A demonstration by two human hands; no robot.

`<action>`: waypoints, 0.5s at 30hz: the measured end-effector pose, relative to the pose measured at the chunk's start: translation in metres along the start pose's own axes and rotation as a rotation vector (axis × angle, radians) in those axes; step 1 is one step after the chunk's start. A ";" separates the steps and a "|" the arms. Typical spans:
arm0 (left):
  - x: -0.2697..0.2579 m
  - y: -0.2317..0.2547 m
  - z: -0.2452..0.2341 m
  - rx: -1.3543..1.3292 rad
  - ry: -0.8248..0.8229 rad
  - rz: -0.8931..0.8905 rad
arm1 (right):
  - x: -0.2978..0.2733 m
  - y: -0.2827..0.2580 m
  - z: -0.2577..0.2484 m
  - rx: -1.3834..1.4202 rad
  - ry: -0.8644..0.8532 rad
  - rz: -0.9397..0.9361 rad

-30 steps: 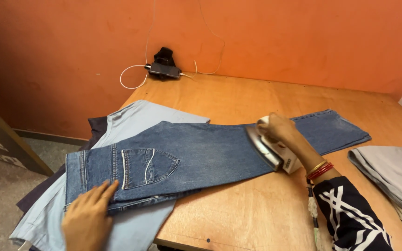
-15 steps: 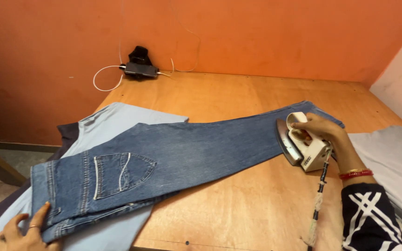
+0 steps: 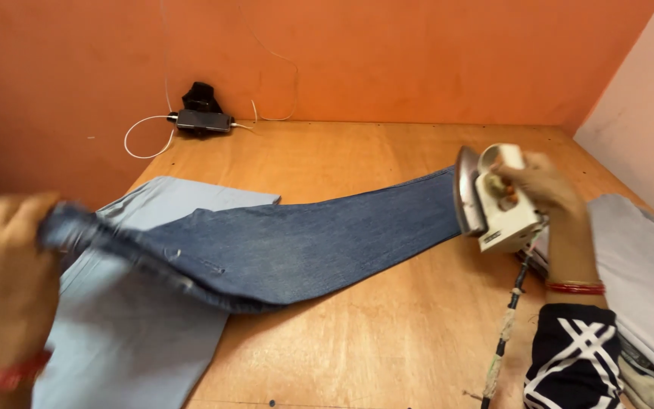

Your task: The person irons a pair of light gray pants and then a pair of blue jeans on a wooden table. They use a white electric iron, smoothing the fabric and folding the garments as they work.

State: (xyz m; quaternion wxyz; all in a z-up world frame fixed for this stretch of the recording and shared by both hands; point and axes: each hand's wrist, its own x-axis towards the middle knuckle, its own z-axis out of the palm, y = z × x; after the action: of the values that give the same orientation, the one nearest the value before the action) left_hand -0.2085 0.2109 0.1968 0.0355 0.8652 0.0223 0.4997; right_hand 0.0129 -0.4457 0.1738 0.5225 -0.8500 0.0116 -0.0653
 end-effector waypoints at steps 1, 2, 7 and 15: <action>0.025 0.021 0.004 -0.015 0.050 0.076 | -0.007 -0.004 -0.013 -0.002 0.041 -0.032; 0.047 0.038 0.009 -0.031 0.099 0.154 | -0.013 -0.006 -0.023 -0.002 0.084 -0.063; 0.129 0.133 0.095 -0.391 0.193 0.378 | -0.034 -0.003 -0.072 0.135 0.195 -0.151; 0.192 0.358 0.273 -0.729 0.076 0.395 | -0.062 -0.002 -0.097 0.220 0.343 -0.187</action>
State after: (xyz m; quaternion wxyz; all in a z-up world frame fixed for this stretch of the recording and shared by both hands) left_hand 0.1255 -0.1421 0.2567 0.2423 0.7645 -0.3212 0.5037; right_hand -0.0604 -0.5256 0.2123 0.5943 -0.7616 0.0145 -0.2580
